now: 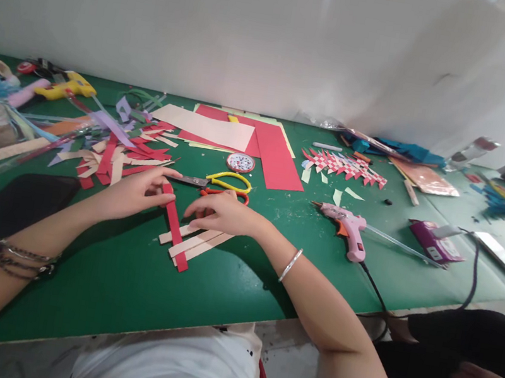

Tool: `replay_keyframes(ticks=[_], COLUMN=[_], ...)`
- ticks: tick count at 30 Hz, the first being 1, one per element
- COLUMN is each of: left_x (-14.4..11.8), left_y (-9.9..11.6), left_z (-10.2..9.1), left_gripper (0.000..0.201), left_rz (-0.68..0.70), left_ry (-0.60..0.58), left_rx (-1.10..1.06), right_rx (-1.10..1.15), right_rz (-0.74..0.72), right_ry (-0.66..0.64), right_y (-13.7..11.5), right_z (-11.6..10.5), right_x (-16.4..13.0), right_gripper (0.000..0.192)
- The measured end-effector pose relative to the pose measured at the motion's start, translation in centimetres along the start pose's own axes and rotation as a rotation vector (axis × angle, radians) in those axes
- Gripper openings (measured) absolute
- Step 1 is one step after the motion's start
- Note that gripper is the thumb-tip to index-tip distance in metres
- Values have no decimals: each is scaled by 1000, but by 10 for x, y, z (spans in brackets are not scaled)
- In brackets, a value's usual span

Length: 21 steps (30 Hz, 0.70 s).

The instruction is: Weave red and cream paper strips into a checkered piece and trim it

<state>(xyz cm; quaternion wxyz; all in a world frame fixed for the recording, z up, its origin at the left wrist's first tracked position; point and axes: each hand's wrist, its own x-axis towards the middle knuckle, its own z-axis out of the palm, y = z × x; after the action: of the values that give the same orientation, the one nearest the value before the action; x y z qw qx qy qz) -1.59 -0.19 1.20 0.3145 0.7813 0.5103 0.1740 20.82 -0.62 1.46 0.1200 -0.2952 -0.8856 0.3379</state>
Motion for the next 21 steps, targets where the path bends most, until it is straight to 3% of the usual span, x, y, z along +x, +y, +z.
replay_keyframes(ticks=[3, 5, 13, 21], left_x=[-1, -2, -4, -4], left_y=[-1, 1, 11, 9], left_z=[1, 2, 7, 3], left_gripper=[59, 64, 85, 74], left_rz=[14, 14, -31, 1], left_ry=[-104, -140, -99, -69], left_rx=[-20, -47, -357, -160], right_rx=[18, -12, 15, 22], right_rz=[-54, -86, -65, -11], right_ry=[-51, -110, -168, -149], right_y=[-1, -1, -1, -4], right_z=[-2, -3, -2, -4], right_x=[-1, -2, 1, 0], right_gripper=[31, 29, 24, 26])
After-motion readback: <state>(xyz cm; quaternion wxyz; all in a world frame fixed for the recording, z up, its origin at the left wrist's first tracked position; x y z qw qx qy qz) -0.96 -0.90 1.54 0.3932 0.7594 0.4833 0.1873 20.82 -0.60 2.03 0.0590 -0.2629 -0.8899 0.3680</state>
